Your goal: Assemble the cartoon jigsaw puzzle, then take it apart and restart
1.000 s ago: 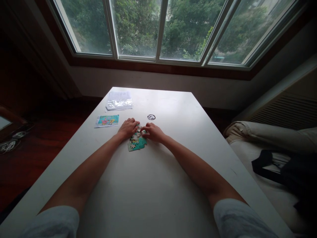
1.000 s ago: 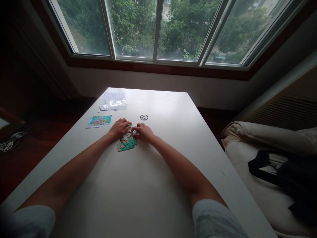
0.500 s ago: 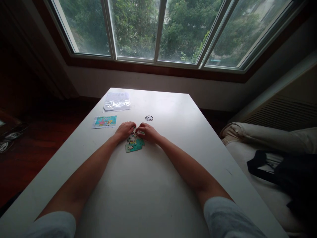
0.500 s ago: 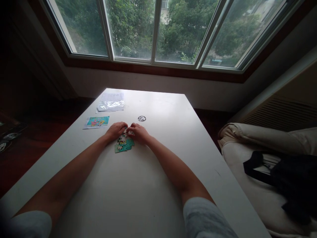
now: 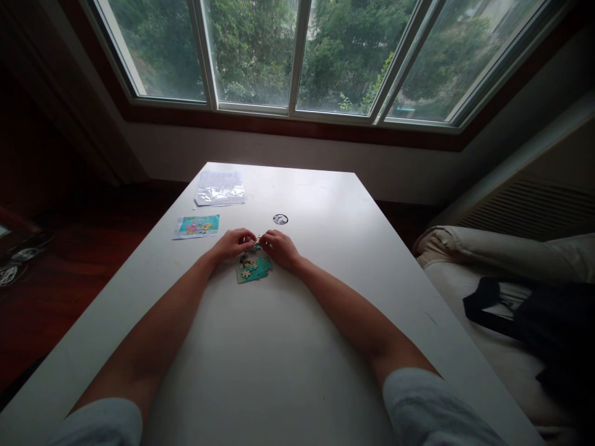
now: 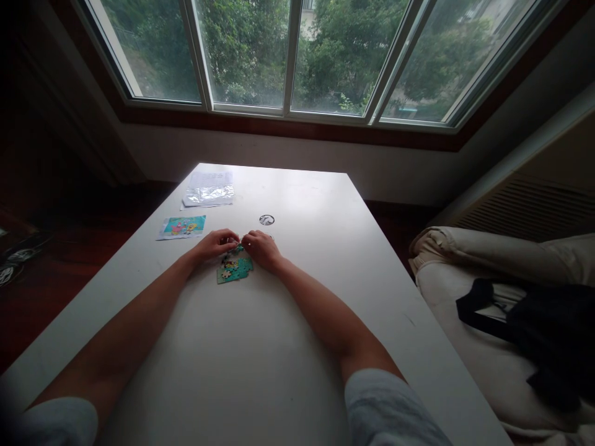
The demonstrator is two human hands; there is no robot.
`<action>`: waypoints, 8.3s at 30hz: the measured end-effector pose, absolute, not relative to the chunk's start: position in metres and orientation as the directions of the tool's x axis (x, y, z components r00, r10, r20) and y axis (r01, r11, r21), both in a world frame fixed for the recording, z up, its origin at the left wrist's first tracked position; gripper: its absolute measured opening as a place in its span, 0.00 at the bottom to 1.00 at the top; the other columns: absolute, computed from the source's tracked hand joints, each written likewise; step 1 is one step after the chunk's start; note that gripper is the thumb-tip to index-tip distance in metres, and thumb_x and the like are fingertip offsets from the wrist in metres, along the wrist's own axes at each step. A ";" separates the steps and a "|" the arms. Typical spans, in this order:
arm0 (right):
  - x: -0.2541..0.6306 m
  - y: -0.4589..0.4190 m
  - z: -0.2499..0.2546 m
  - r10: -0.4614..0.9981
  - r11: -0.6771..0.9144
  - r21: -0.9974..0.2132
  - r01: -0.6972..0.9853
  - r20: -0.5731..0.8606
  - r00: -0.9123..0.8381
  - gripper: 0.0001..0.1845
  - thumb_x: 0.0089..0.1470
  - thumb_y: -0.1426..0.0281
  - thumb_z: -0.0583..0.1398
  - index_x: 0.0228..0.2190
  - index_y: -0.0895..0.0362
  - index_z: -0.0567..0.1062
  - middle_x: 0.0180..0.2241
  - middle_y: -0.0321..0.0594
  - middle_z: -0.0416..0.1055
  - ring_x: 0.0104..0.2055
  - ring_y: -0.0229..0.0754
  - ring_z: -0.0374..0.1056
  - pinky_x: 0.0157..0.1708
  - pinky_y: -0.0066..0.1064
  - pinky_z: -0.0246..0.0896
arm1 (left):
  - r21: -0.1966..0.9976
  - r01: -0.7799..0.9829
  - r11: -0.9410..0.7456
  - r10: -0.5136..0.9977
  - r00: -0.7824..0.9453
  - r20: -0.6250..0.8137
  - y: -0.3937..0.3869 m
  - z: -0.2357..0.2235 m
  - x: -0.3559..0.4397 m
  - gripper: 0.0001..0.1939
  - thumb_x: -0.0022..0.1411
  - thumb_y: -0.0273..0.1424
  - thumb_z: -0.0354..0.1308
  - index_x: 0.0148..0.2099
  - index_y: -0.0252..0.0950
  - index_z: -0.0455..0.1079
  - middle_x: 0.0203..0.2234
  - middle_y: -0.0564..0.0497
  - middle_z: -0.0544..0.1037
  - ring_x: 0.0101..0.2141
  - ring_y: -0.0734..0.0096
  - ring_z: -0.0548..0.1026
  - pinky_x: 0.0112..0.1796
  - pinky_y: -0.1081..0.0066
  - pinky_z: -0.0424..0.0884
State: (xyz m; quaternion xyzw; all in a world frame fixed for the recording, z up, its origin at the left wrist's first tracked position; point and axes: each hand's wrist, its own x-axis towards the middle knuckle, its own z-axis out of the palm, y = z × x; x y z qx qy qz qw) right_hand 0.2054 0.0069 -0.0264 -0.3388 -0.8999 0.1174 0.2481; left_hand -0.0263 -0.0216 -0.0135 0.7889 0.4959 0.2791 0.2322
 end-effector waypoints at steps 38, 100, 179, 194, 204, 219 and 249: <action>0.213 0.015 -0.033 0.746 0.665 -0.580 0.471 0.481 -0.461 0.18 0.67 0.61 0.55 0.27 0.55 0.71 0.27 0.36 0.66 0.32 0.39 0.60 0.35 0.30 0.52 | 0.558 0.718 -0.417 0.781 0.597 -0.184 -0.040 0.029 -0.042 0.11 0.58 0.37 0.61 0.41 0.39 0.77 0.34 0.52 0.71 0.34 0.68 0.70 0.36 0.73 0.66; 0.210 0.004 -0.029 0.668 0.743 -0.390 0.543 0.397 -0.629 0.23 0.59 0.56 0.64 0.54 0.51 0.75 0.51 0.48 0.71 0.53 0.52 0.62 0.53 0.43 0.57 | 0.421 0.751 -0.508 0.860 0.425 0.281 -0.032 -0.014 -0.035 0.27 0.61 0.38 0.62 0.62 0.40 0.69 0.60 0.43 0.69 0.60 0.52 0.64 0.61 0.55 0.61; 0.217 0.017 -0.024 0.782 0.619 -0.523 0.586 0.346 -0.518 0.13 0.62 0.62 0.60 0.45 0.55 0.76 0.40 0.41 0.72 0.40 0.41 0.67 0.41 0.32 0.60 | 0.334 0.888 -0.317 0.947 0.275 0.169 -0.038 -0.001 -0.034 0.19 0.63 0.40 0.58 0.53 0.41 0.75 0.48 0.45 0.74 0.50 0.55 0.72 0.52 0.60 0.69; 0.201 -0.011 -0.002 0.799 0.598 -0.234 0.767 0.097 -0.593 0.15 0.66 0.57 0.57 0.47 0.52 0.74 0.46 0.44 0.76 0.46 0.46 0.70 0.41 0.32 0.58 | 0.299 0.902 -0.312 0.950 0.297 0.096 -0.035 0.000 -0.025 0.14 0.65 0.36 0.56 0.50 0.41 0.76 0.43 0.48 0.74 0.38 0.65 0.77 0.42 0.68 0.71; 0.204 0.005 -0.022 0.806 0.586 -0.445 0.677 0.234 -0.544 0.11 0.65 0.65 0.57 0.45 0.50 0.78 0.40 0.39 0.80 0.40 0.44 0.72 0.39 0.31 0.59 | 0.428 0.847 -0.315 0.944 0.232 0.235 -0.027 -0.016 -0.029 0.15 0.67 0.39 0.52 0.42 0.39 0.78 0.38 0.47 0.77 0.37 0.63 0.76 0.40 0.66 0.70; 0.213 -0.002 0.005 0.626 0.706 -0.598 0.379 0.278 -0.728 0.08 0.62 0.68 0.61 0.38 0.56 0.80 0.37 0.39 0.74 0.32 0.34 0.67 0.36 0.28 0.60 | 0.629 0.725 -0.279 0.960 0.197 0.199 -0.025 -0.015 -0.044 0.15 0.60 0.33 0.56 0.46 0.38 0.79 0.37 0.49 0.82 0.33 0.68 0.77 0.38 0.69 0.73; 0.206 -0.010 -0.008 0.589 0.570 -0.768 0.291 0.135 -0.797 0.11 0.51 0.70 0.64 0.39 0.56 0.74 0.28 0.30 0.66 0.29 0.34 0.59 0.32 0.26 0.53 | 0.610 0.753 -0.248 0.963 0.260 0.071 -0.031 0.002 -0.045 0.18 0.59 0.37 0.56 0.48 0.40 0.78 0.30 0.52 0.80 0.28 0.69 0.75 0.31 0.73 0.67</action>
